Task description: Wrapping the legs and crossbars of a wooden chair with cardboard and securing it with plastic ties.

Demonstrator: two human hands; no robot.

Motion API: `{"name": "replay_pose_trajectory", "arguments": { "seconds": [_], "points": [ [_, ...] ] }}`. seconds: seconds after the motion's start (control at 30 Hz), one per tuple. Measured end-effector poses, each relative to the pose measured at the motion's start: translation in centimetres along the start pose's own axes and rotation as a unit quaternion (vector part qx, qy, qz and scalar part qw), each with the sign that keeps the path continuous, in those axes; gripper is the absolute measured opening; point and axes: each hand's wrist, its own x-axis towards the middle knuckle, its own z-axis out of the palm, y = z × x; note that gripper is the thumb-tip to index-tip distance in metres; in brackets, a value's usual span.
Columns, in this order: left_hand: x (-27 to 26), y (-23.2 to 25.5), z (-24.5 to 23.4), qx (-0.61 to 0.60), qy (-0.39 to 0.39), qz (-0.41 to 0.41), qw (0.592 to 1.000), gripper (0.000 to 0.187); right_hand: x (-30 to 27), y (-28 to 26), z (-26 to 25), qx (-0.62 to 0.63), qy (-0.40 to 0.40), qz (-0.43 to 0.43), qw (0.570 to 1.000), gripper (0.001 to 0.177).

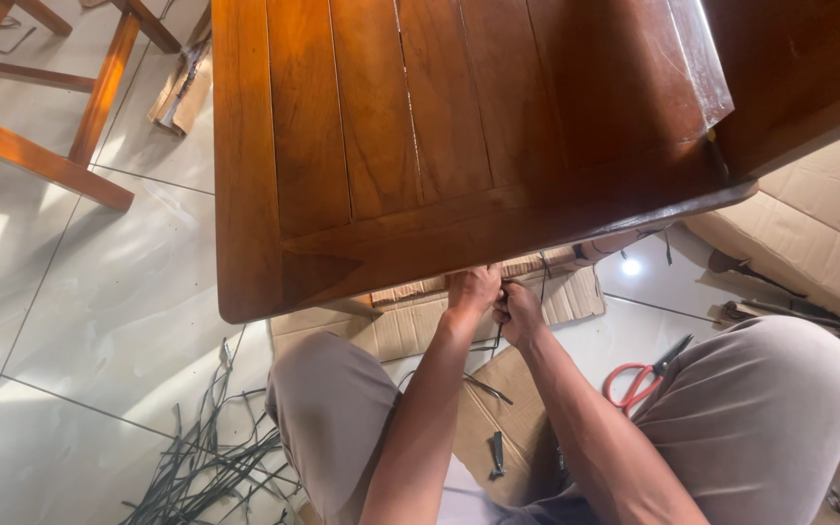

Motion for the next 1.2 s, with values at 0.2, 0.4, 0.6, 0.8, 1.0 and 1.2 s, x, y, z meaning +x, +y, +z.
{"name": "replay_pose_trajectory", "arguments": {
  "seconds": [0.2, 0.4, 0.6, 0.8, 1.0, 1.2],
  "points": [
    [0.9, 4.5, -11.1, -0.23, -0.003, -0.145, 0.962, 0.052, -1.9, 0.6, -1.0, -0.056, 0.044, -0.064, 0.995, 0.015],
    [-1.0, 1.9, -5.1, -0.282, 0.081, -0.015, 0.956, 0.014, -3.2, 2.0, -2.6, -0.11, 0.066, -0.159, 0.979, 0.023],
    [-1.7, 3.2, -6.4, -0.252, 0.144, 0.027, 0.957, 0.009, -5.7, 1.2, -2.7, -0.196, 0.073, -0.208, 0.956, 0.024],
    [-1.9, 1.7, -5.2, -0.293, 0.095, 0.027, 0.951, 0.011, -8.3, -0.3, -1.7, -0.215, 0.065, -0.219, 0.95, 0.028],
    [-1.5, 1.1, -6.1, -0.305, 0.075, 0.031, 0.949, 0.01, -7.4, 0.2, -1.4, -0.126, -0.025, -0.232, 0.964, 0.024],
    [-1.1, 1.8, -8.4, -0.297, 0.063, 0.035, 0.952, 0.009, -8.6, -0.3, -1.0, -0.159, -0.028, -0.245, 0.956, 0.033]
  ]
}}
